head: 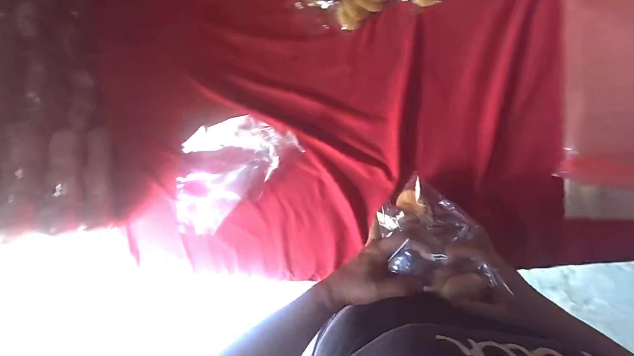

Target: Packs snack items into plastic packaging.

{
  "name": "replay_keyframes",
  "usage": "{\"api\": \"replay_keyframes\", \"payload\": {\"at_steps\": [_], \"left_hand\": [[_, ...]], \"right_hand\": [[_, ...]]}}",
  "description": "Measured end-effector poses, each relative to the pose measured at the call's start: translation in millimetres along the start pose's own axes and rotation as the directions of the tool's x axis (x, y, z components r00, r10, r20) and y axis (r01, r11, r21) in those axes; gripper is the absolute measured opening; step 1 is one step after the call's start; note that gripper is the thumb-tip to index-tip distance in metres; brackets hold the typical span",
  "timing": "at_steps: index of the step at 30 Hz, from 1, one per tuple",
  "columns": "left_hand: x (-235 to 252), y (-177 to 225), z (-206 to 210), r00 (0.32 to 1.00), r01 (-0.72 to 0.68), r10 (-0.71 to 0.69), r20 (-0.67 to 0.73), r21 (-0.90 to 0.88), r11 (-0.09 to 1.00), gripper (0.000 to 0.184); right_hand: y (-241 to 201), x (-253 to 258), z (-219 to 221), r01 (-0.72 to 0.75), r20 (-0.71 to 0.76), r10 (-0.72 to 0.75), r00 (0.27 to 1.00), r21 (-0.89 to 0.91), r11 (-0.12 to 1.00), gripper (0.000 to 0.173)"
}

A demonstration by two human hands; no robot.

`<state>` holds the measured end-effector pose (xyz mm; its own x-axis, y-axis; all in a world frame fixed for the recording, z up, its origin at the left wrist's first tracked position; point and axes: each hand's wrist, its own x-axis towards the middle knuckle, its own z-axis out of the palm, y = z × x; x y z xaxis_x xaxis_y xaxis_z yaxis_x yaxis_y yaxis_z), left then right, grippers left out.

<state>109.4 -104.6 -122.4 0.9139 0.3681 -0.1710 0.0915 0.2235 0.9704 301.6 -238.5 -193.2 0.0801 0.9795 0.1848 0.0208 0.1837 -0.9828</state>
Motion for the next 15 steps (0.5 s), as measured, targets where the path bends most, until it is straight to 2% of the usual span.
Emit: {"api": "replay_keyframes", "payload": {"at_steps": [2, 4, 7, 8, 9, 10, 11, 12, 13, 14, 15], "left_hand": [[-16.6, 4.6, 6.5, 0.99, 0.134, -0.137, -0.029, -0.091, 0.987, 0.058], [-22.4, 11.5, 11.2, 0.976, 0.212, -0.217, -0.027, -0.114, 0.971, 0.071], [-22.7, 23.3, 7.3, 0.976, 0.215, -0.216, 0.009, -0.155, 0.964, 0.069], [-23.6, 29.4, 1.6, 0.985, 0.167, -0.17, -0.024, -0.099, 0.981, 0.066], [-27.0, 37.8, -6.1, 0.988, 0.108, -0.104, -0.113, 0.034, 0.994, 0.063], [-33.3, 46.1, -16.3, 0.968, 0.066, -0.002, -0.252, 0.249, 0.966, 0.057], [-41.7, 51.4, -27.5, 0.88, 0.128, 0.132, -0.456, 0.497, 0.858, 0.043], [-51.3, 51.9, -43.1, 0.722, 0.319, 0.259, -0.642, 0.641, 0.698, 0.031], [-62.6, 47.4, -63.3, 0.547, 0.537, 0.339, -0.766, 0.631, 0.56, 0.038], [-74.0, 40.7, -85.7, 0.391, 0.7, 0.35, -0.851, 0.522, 0.487, 0.057], [-82.9, 33.0, -107.7, 0.264, 0.776, 0.306, -0.915, 0.39, 0.496, 0.076]], "right_hand": [[8.5, -6.5, -3.2, -0.019, 0.089, 0.013, 0.996, 0.066, 0.998, 0.054], [6.3, -0.9, -10.5, -0.045, 0.192, 0.019, 0.981, 0.129, 0.991, 0.057], [2.5, 12.6, -14.3, -0.094, 0.299, -0.013, 0.954, 0.341, 0.935, 0.037], [8.6, 18.9, -14.1, -0.097, 0.334, -0.059, 0.941, 0.432, 0.897, 0.037], [11.7, 26.8, -11.9, -0.113, 0.35, -0.101, 0.931, 0.541, 0.834, 0.033], [2.8, 34.6, -9.3, -0.165, 0.359, -0.087, 0.929, 0.613, 0.773, 0.032], [-13.0, 35.3, -9.6, -0.238, 0.338, 0.021, 0.941, 0.617, 0.75, 0.03], [-24.5, 32.2, -11.5, -0.31, 0.294, 0.158, 0.943, 0.6, 0.737, 0.025], [-35.4, 27.7, -13.1, -0.381, 0.181, 0.34, 0.923, 0.557, 0.738, 0.021], [-36.4, 24.0, -17.2, -0.42, 0.098, 0.441, 0.892, 0.54, 0.73, 0.03], [-31.8, 22.6, -21.8, -0.436, 0.069, 0.484, 0.872, 0.559, 0.705, 0.039]]}}
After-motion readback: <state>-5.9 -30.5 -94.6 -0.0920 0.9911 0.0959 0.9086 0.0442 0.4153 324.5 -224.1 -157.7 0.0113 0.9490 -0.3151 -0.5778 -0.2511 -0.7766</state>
